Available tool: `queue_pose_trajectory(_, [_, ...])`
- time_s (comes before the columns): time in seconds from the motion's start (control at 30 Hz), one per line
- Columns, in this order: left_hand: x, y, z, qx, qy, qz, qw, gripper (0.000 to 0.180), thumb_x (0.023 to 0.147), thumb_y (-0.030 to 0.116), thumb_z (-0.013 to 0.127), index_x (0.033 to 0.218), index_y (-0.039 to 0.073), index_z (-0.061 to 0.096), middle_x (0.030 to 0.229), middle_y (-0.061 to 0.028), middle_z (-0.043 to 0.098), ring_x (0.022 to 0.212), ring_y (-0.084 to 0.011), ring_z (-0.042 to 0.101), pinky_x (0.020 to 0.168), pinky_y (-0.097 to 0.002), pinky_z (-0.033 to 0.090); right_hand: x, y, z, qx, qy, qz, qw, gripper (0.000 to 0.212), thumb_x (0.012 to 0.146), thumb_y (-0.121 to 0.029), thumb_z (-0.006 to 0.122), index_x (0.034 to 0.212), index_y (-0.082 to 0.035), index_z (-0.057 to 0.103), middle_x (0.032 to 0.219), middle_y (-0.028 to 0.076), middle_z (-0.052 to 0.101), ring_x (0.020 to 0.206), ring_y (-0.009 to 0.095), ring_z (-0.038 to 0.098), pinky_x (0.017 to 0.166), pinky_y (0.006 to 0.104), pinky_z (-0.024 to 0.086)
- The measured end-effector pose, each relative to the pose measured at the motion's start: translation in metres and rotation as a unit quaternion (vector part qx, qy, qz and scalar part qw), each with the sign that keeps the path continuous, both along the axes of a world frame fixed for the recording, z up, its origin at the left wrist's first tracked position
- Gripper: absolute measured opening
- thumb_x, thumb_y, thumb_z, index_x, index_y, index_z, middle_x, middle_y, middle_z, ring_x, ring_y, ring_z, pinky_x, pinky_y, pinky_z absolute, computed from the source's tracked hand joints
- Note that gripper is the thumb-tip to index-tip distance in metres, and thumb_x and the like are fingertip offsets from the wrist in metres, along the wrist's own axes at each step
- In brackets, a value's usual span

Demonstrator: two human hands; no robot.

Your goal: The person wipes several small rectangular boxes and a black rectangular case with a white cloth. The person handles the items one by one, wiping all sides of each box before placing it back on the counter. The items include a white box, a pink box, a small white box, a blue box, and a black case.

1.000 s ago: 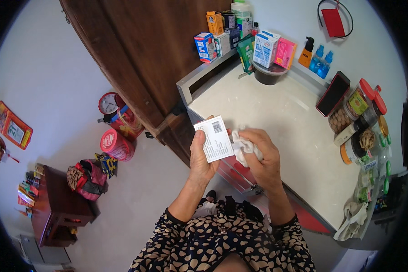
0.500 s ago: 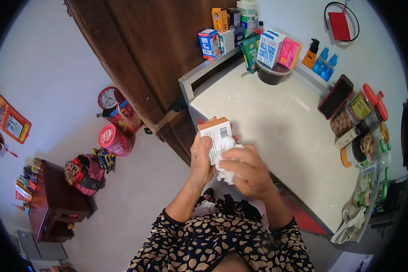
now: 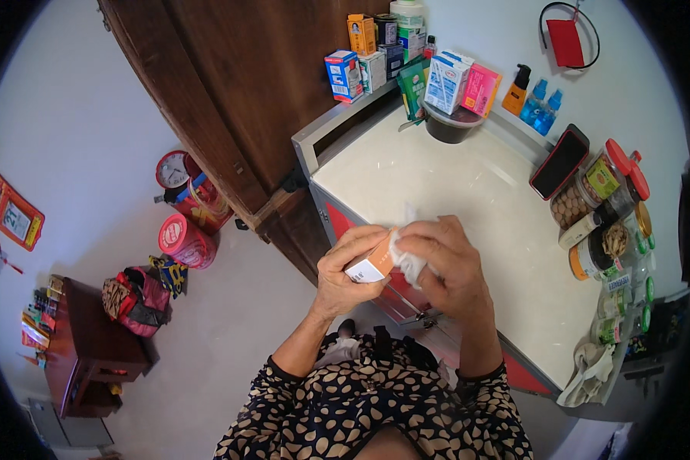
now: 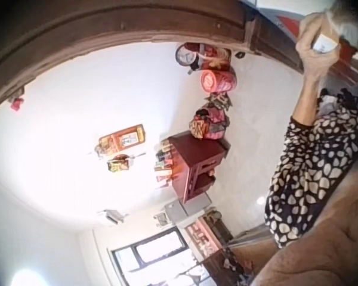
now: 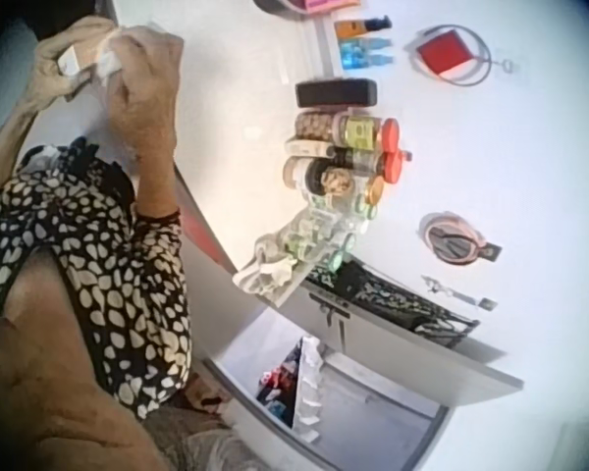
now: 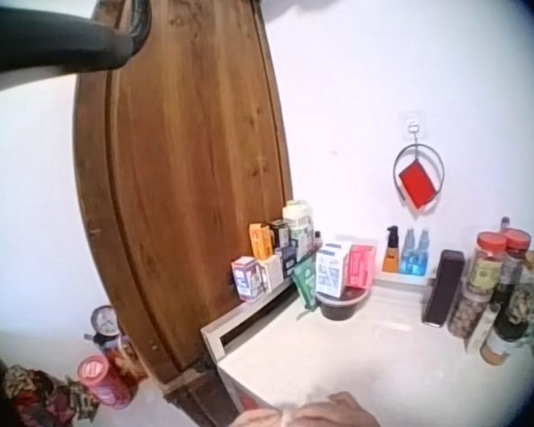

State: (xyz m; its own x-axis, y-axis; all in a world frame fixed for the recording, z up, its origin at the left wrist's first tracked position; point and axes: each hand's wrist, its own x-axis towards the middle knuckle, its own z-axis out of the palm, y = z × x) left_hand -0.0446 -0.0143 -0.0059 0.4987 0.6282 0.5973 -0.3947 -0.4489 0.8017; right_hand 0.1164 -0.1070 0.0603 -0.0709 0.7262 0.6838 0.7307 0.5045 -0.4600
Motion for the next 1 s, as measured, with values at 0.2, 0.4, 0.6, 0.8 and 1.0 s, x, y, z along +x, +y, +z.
queue_pose_trajectory(0.2, [0.001,0.001,-0.004,-0.011,-0.005,-0.009,1.0,0.058,0.062,-0.009,0.069,0.119,0.001,0.06,0.121,-0.013,0.056,0.109,-0.0196,0.056,0.093,-0.0298,0.045,-0.008,-0.002,0.005,0.034,0.02,0.04,0.998,0.039,0.064,0.007,0.056,0.101,-0.004,0.063,0.109,0.01,0.059,0.093,0.03,0.053,0.081,0.0375,0.046])
queue_pose_trajectory(0.4, [-0.006,0.004,-0.005,0.042,0.039,-0.009,0.998,0.058,0.063,-0.005,0.072,0.119,0.0,0.06,0.122,-0.0135,0.055,0.109,-0.0198,0.055,0.093,-0.0295,0.044,-0.006,0.003,0.003,-0.011,0.036,0.075,0.996,0.038,0.066,0.005,0.056,0.102,-0.004,0.064,0.108,0.01,0.059,0.093,0.03,0.054,0.084,0.0378,0.045])
queue_pose_trajectory(0.6, [0.001,0.003,-0.015,-0.147,-0.078,-0.048,0.985,0.057,0.074,0.019,0.075,0.122,-0.002,0.055,0.12,-0.0145,0.056,0.108,-0.0223,0.057,0.093,-0.0339,0.047,0.007,0.016,-0.014,-0.028,0.168,-0.07,0.983,0.03,0.076,0.003,0.052,0.104,0.0,0.062,0.105,0.013,0.061,0.096,0.025,0.058,0.085,0.032,0.048])
queue_pose_trajectory(0.8, [0.007,-0.002,-0.007,-0.357,-0.158,-0.077,0.917,0.067,0.079,0.031,0.069,0.132,-0.001,0.042,0.119,-0.0125,0.058,0.106,-0.0228,0.061,0.09,-0.0361,0.054,-0.021,0.027,-0.036,-0.154,0.418,0.074,0.892,0.029,0.089,-0.004,0.052,0.117,0.003,0.056,0.102,0.008,0.062,0.091,0.011,0.057,0.08,0.0247,0.048])
queue_pose_trajectory(1.0, [0.009,0.003,-0.006,-0.348,-0.187,0.007,0.919,0.05,0.087,0.022,0.059,0.13,0.004,0.043,0.114,-0.0106,0.058,0.1,-0.0183,0.061,0.086,-0.0325,0.053,-0.024,0.017,-0.062,-0.22,0.4,0.041,0.889,0.029,0.09,-0.006,0.053,0.117,0.003,0.056,0.098,0.006,0.063,0.086,0.009,0.057,0.078,0.0232,0.048])
